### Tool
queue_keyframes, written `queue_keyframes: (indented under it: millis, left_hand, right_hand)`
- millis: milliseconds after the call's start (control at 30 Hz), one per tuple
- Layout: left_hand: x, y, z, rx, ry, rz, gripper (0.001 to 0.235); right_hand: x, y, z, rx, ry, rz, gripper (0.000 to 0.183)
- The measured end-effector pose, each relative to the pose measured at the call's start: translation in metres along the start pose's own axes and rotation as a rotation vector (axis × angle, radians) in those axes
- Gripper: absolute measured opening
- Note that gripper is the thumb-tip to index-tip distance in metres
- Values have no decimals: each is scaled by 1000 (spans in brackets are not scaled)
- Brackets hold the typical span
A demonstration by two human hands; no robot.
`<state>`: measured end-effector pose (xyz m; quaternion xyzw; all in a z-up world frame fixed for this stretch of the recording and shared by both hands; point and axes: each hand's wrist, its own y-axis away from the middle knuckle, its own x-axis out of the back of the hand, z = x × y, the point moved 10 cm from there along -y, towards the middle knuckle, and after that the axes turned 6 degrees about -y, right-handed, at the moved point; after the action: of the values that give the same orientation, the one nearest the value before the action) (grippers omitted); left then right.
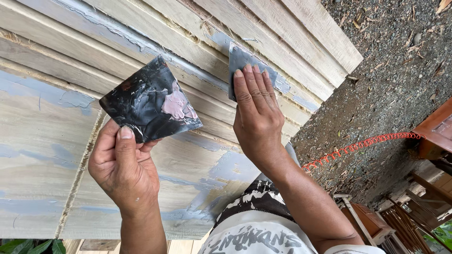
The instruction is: The person uses two putty knives to apply a gray paste to the grooves and surface of a wooden panel. They repeatedly scoop filler from a bucket and spread it across the wood, working along the grooves and flat areas.
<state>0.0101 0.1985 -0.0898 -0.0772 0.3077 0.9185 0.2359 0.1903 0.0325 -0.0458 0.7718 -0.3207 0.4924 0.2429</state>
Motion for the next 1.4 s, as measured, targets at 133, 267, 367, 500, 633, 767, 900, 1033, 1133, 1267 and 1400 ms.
queue_keyframes:
  millis: [133, 267, 367, 500, 633, 767, 900, 1033, 1133, 1267, 1400]
  left_hand:
    - [0, 0, 2, 0, -17, 8, 25]
    - [2, 2, 5, -10, -5, 23, 25]
    - [2, 3, 6, -2, -9, 22, 26]
    - [-1, 3, 9, -16, -20, 18, 27]
    - [0, 8, 10, -13, -5, 11, 25]
    - [-3, 7, 14, -41, -64, 32, 27]
    - [-2, 15, 20, -63, -66, 31, 26]
    - [0, 24, 24, -91, -54, 22, 23]
    - [-6, 35, 32, -108, -83, 8, 24]
    - [-10, 56, 34, -158, -105, -18, 22]
    - [-3, 103, 36, -208, -164, -16, 19]
  right_hand:
    - [-4, -5, -7, 12, -2, -32, 43]
    - [-3, -7, -8, 5, -47, 4, 44]
    - [-4, -8, -9, 13, -18, 14, 44]
    - [-7, -13, -9, 33, -31, -9, 46]
    - [-2, -19, -14, 34, -25, 15, 43]
    - [5, -24, -33, 72, -112, -2, 43]
    - [56, -4, -25, 72, -350, 97, 30]
    - [110, 21, 48, -153, -688, 124, 18]
    - [145, 44, 94, -293, -747, 161, 12]
    - [161, 81, 116, -290, -882, 170, 9]
    - [163, 105, 124, -249, -879, 81, 10]
